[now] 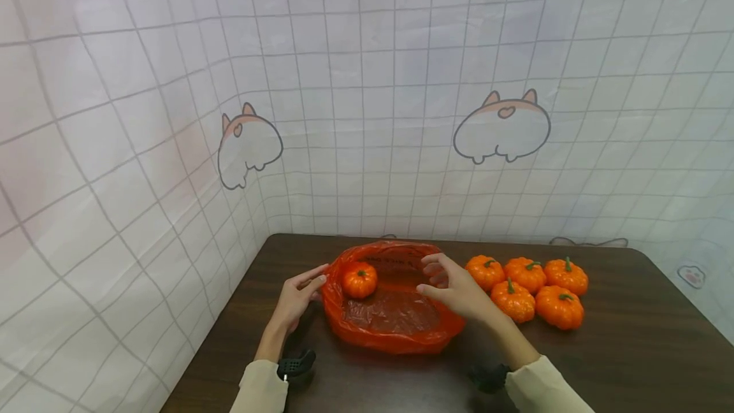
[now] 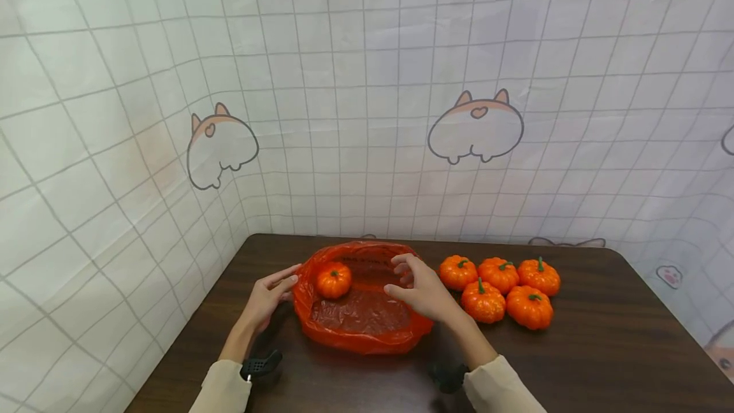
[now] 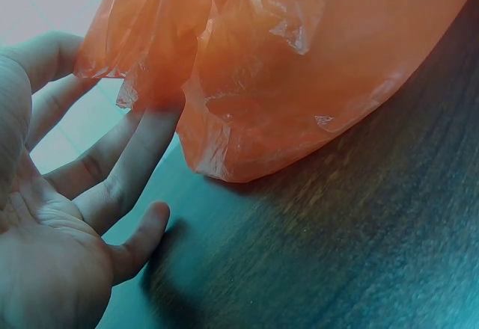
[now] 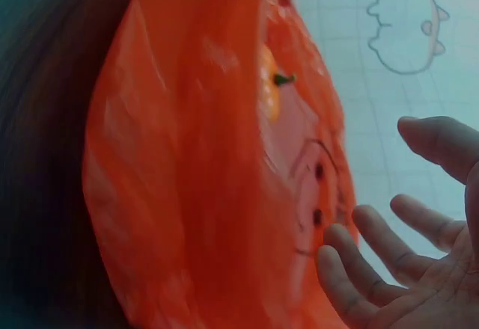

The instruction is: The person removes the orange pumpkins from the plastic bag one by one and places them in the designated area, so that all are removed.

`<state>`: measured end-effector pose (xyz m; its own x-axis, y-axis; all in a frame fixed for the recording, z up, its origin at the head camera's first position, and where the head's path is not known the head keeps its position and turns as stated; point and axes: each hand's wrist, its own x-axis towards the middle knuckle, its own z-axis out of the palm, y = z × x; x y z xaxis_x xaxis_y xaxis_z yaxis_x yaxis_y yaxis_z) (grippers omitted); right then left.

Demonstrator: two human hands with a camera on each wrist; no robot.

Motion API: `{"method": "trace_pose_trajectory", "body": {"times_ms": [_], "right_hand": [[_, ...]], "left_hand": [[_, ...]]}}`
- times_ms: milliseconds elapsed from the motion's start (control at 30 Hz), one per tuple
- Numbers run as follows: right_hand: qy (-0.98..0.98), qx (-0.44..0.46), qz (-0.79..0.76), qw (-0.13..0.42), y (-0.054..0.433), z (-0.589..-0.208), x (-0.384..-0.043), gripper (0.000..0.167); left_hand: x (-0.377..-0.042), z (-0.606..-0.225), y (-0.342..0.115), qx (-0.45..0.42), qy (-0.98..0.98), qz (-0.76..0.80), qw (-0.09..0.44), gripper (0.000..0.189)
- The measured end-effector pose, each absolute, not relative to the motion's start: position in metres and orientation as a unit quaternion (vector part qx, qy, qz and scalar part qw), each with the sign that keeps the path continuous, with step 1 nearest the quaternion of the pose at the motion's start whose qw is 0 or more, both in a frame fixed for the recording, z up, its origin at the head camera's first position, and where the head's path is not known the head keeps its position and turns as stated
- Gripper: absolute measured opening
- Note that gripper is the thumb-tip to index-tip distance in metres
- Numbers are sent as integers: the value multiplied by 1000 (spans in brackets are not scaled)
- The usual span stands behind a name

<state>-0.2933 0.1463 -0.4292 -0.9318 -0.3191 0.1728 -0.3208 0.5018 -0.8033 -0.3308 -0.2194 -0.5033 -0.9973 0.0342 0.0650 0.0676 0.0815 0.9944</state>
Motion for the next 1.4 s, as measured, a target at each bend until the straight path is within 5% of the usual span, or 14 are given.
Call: {"method": "trace_pose_trajectory", "body": {"times_ms": [800,1400], "right_hand": [[-848,157,503,-50,62,-463,-334,53],[-865,144,477,-61,36,-480,-346,70]], "left_hand": [[-330,-502,-219,-32,-741,-671,7,39],[-330,-503,-220,-26,-740,-672,6,38]]}}
